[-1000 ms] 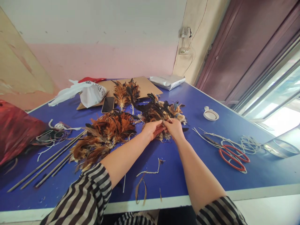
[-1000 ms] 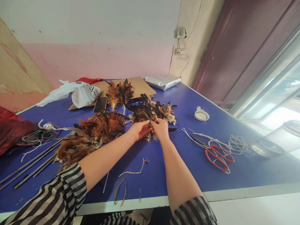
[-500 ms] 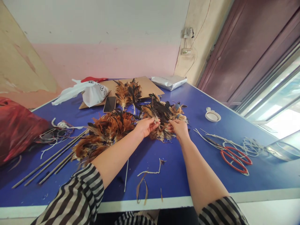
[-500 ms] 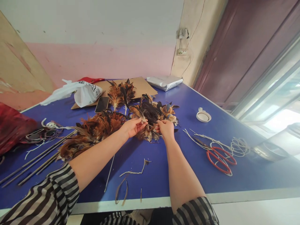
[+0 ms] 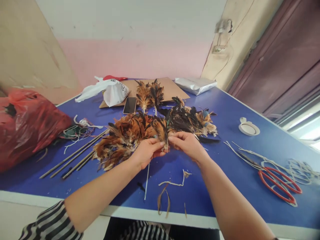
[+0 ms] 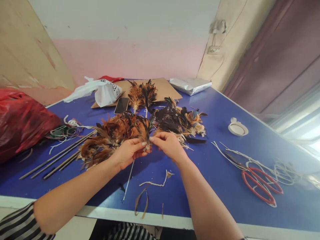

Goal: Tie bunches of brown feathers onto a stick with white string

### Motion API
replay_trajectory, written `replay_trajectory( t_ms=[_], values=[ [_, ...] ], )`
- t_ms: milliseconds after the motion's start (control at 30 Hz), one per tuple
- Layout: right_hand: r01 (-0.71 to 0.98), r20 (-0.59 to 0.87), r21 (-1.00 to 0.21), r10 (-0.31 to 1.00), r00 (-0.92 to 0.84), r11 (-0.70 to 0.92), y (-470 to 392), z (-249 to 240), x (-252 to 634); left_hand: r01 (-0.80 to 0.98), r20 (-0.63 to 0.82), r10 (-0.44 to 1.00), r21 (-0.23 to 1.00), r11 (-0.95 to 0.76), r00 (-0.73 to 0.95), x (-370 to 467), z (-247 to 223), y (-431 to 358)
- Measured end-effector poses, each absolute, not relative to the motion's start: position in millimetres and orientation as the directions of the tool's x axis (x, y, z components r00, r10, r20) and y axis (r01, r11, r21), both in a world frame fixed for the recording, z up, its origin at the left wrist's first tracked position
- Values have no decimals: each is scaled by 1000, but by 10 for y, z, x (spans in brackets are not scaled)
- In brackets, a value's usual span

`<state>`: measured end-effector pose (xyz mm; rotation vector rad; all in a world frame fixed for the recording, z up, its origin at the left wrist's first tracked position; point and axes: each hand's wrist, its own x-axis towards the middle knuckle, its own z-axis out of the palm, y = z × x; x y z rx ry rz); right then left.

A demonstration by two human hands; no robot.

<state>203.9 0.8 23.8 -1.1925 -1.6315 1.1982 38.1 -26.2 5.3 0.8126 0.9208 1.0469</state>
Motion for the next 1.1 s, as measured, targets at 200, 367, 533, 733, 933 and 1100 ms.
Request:
replay_trajectory(
  t_ms=[200, 367, 533, 733, 933, 1100],
  values=[
    [89, -80, -995, 934, -349, -52, -59, 129, 1856, -333, -181, 964, 912, 239, 194, 303, -60, -348],
    [-125, -151, -972, 935, -320, -199, 5, 96, 1855, -365, -221, 964, 893, 262, 149, 299, -88, -327],
    [-228, -180, -941, 941, -286, -249, -2, 57, 1832, -385, -245, 959, 879, 282, 142, 304, -127, -326],
    [-110, -132, -979, 944, -303, -172, -2, 20, 1839, -394, -256, 956, 871, 293, 147, 294, -127, -324],
    [-58, -103, -991, 961, -257, -121, -25, 32, 1792, -336, -226, 959, 902, 272, 169, 290, -169, -313],
    [-105, -121, -982, 950, -287, -156, -31, 34, 1794, -335, -194, 968, 911, 239, 161, 293, -161, -320]
  ],
)
